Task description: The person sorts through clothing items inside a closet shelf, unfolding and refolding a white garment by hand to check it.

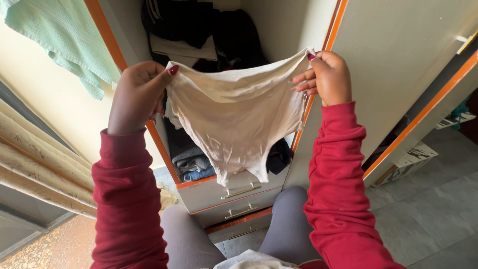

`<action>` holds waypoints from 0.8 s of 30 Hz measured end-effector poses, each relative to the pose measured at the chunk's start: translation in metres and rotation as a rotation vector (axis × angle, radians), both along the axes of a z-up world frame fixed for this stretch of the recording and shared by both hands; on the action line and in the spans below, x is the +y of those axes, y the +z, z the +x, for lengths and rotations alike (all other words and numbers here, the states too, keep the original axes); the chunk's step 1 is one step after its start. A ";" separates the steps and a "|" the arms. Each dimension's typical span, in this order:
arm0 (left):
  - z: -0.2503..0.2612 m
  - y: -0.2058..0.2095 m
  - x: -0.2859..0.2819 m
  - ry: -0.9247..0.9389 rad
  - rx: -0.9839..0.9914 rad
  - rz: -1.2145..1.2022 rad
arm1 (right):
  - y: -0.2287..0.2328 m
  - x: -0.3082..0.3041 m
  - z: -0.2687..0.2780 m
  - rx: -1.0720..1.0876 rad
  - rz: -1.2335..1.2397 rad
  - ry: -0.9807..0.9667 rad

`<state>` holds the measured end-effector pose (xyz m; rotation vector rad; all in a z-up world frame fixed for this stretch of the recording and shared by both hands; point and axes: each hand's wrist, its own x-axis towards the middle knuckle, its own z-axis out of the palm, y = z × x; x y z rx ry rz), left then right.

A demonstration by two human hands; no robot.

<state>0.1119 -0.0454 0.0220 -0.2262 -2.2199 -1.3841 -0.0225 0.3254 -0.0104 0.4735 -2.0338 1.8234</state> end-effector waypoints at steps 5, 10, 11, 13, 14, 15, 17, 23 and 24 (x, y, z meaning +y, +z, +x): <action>-0.056 -0.011 0.003 -0.109 0.100 0.352 | -0.024 -0.026 -0.072 0.023 -0.212 0.021; -0.164 -0.048 0.002 0.085 -0.012 0.345 | -0.075 -0.082 -0.168 0.257 0.148 -0.106; -0.179 -0.065 0.001 0.089 -0.016 0.348 | -0.088 -0.091 -0.174 0.254 0.151 -0.103; -0.204 -0.093 -0.002 0.286 -0.064 -0.032 | -0.112 -0.115 -0.167 0.588 0.532 -0.286; -0.209 -0.107 -0.005 0.291 -0.071 -0.033 | -0.124 -0.125 -0.152 0.558 0.457 -0.298; -0.209 -0.120 -0.005 0.483 0.209 -0.252 | -0.140 -0.135 -0.125 0.529 0.384 -0.311; -0.194 -0.137 -0.006 0.668 0.488 -0.477 | -0.155 -0.153 -0.071 0.639 0.333 -0.337; -0.106 -0.163 0.029 0.322 0.365 -0.045 | -0.169 -0.198 0.001 0.442 0.359 -0.121; -0.097 -0.166 0.033 0.291 0.264 0.060 | -0.177 -0.200 -0.005 0.369 0.316 -0.119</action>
